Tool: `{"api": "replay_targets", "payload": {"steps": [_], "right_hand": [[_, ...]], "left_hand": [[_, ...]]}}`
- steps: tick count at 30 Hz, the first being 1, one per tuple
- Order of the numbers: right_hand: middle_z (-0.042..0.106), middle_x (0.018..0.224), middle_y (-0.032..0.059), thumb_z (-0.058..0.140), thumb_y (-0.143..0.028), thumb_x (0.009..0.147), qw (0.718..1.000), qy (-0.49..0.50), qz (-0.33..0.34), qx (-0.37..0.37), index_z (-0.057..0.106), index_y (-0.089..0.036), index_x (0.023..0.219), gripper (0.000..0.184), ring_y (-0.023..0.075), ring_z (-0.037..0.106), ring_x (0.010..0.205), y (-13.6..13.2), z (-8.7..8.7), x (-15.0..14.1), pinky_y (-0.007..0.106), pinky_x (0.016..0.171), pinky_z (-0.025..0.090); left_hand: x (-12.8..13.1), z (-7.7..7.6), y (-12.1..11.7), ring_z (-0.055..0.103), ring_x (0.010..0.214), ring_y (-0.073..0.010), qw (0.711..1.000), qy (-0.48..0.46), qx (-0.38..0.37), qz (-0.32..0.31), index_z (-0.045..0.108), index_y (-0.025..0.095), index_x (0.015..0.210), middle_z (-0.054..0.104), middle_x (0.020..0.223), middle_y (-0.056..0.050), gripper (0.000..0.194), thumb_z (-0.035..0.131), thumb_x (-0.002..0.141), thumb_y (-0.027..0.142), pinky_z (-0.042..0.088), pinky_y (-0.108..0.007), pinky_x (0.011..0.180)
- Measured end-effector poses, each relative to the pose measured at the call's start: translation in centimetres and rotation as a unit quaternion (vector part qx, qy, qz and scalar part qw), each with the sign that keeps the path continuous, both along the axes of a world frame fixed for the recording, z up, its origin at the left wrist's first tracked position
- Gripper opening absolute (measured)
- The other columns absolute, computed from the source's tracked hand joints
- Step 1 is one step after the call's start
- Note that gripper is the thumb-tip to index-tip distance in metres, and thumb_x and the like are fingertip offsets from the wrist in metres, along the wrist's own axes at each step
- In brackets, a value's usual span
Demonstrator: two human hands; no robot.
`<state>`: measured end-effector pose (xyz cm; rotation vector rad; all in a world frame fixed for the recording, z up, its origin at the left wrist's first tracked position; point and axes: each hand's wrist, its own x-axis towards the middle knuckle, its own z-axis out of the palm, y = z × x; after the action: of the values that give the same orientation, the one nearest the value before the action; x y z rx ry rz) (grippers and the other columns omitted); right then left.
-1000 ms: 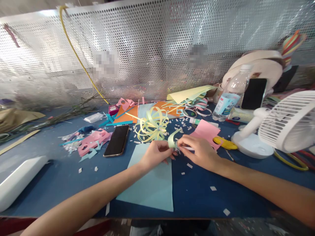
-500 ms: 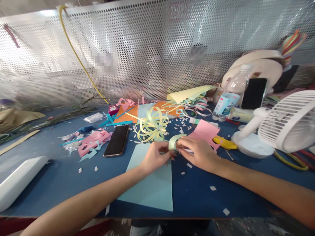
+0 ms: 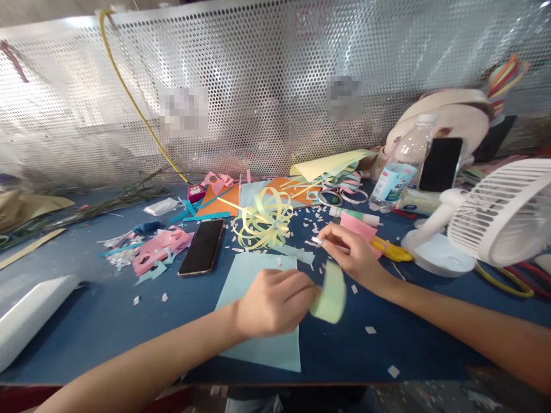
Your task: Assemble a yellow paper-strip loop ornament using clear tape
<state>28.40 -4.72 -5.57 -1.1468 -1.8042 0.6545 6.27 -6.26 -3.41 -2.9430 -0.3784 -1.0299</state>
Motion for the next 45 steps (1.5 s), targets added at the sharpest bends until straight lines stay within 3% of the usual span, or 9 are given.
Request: {"api": "replay_targets", "payload": {"steps": [5, 10, 14, 18, 26, 33, 38, 42, 45], "right_hand": [[0.063, 0.089, 0.0015, 0.046, -0.025, 0.098, 0.996, -0.068, 0.054, 0.013, 0.059, -0.026, 0.110, 0.018, 0.0152, 0.060, 0.075, -0.4, -0.4, -0.1, 0.025, 0.066, 0.048], [0.064, 0.091, 0.0019, 0.042, -0.019, 0.098, 0.983, -0.163, 0.054, 0.060, 0.036, -0.032, 0.148, 0.052, 0.0163, 0.060, 0.075, -0.2, -0.3, 0.2, 0.027, 0.067, 0.050], [0.063, 0.103, 0.0057, 0.043, -0.020, 0.098, 0.981, -0.176, 0.050, 0.066, 0.054, -0.028, 0.123, 0.029, 0.0195, 0.062, 0.088, 0.2, -0.6, 0.2, 0.030, 0.072, 0.052], [0.058, 0.107, 0.0074, 0.049, -0.029, 0.097, 0.983, -0.151, 0.055, 0.092, 0.063, -0.026, 0.104, 0.016, 0.0237, 0.057, 0.103, 0.2, -0.5, 0.2, 0.038, 0.086, 0.050], [0.058, 0.100, 0.0060, 0.049, -0.028, 0.100, 0.980, -0.057, 0.168, 0.086, 0.061, -0.024, 0.103, 0.014, 0.0211, 0.054, 0.098, -1.6, 0.9, -0.5, 0.038, 0.089, 0.045], [0.057, 0.088, 0.0028, 0.058, -0.025, 0.096, 0.981, -0.034, 0.182, 0.064, 0.058, -0.022, 0.092, 0.005, 0.0175, 0.053, 0.084, -1.5, 0.4, -0.8, 0.032, 0.076, 0.046], [0.057, 0.089, 0.0032, 0.058, -0.021, 0.096, 0.981, -0.020, 0.163, 0.105, 0.058, -0.021, 0.092, 0.004, 0.0167, 0.054, 0.085, -1.1, 0.5, -0.5, 0.031, 0.076, 0.047], [0.060, 0.092, 0.0039, 0.058, -0.013, 0.095, 0.967, -0.064, 0.160, 0.189, 0.059, -0.021, 0.097, 0.008, 0.0173, 0.056, 0.091, -0.9, 0.6, 0.0, 0.033, 0.083, 0.046], [0.061, 0.091, 0.0045, 0.058, -0.011, 0.094, 0.951, -0.110, 0.158, 0.241, 0.059, -0.020, 0.098, 0.010, 0.0173, 0.056, 0.089, -0.8, 0.6, 0.3, 0.032, 0.081, 0.047]], "left_hand": [[-0.1, -0.7, 1.1, 0.068, 0.069, -0.0149, 0.955, -0.115, -0.253, 0.099, 0.068, 0.018, 0.082, 0.072, 0.078, -0.005, 0.014, 0.058, 0.092, 0.017, 0.053, -0.023, 0.061], [-2.1, -0.4, 2.2, 0.072, 0.086, -0.0197, 0.994, -0.030, -0.094, 0.055, 0.071, 0.022, 0.085, 0.077, 0.094, -0.006, 0.017, 0.057, 0.094, 0.020, 0.055, -0.032, 0.077], [-2.9, 0.3, 2.0, 0.070, 0.093, -0.0181, 0.998, -0.007, 0.024, 0.055, 0.067, 0.024, 0.089, 0.076, 0.104, -0.003, 0.015, 0.056, 0.093, 0.015, 0.053, -0.031, 0.080], [-2.1, 0.6, 2.0, 0.062, 0.068, -0.0149, 0.983, -0.083, 0.156, 0.052, 0.061, 0.022, 0.081, 0.070, 0.078, 0.001, 0.015, 0.061, 0.085, 0.008, 0.047, -0.029, 0.061], [-1.4, -0.4, 1.7, 0.049, 0.054, -0.0118, 0.987, -0.064, 0.144, 0.009, 0.051, 0.022, 0.068, 0.060, 0.066, 0.004, 0.025, 0.065, 0.079, 0.004, 0.027, -0.033, 0.047], [-1.3, 0.0, 1.9, 0.048, 0.057, -0.0130, 0.983, -0.027, 0.183, -0.001, 0.057, 0.020, 0.078, 0.060, 0.069, 0.002, 0.018, 0.063, 0.084, 0.005, 0.032, -0.031, 0.052], [-0.6, -1.1, 2.1, 0.057, 0.079, -0.0151, 0.989, -0.071, -0.104, 0.072, 0.054, 0.019, 0.099, 0.062, 0.089, -0.004, 0.007, 0.056, 0.094, 0.014, 0.046, -0.028, 0.070], [-0.1, -1.6, 2.4, 0.063, 0.085, -0.0149, 0.866, -0.125, -0.481, 0.048, 0.056, 0.016, 0.102, 0.065, 0.092, -0.006, 0.011, 0.050, 0.099, 0.025, 0.051, -0.029, 0.080], [0.0, -1.3, 2.6, 0.065, 0.083, -0.0154, 0.789, -0.094, -0.607, -0.016, 0.063, 0.014, 0.100, 0.069, 0.088, -0.007, 0.025, 0.048, 0.100, 0.034, 0.051, -0.028, 0.080]]}}
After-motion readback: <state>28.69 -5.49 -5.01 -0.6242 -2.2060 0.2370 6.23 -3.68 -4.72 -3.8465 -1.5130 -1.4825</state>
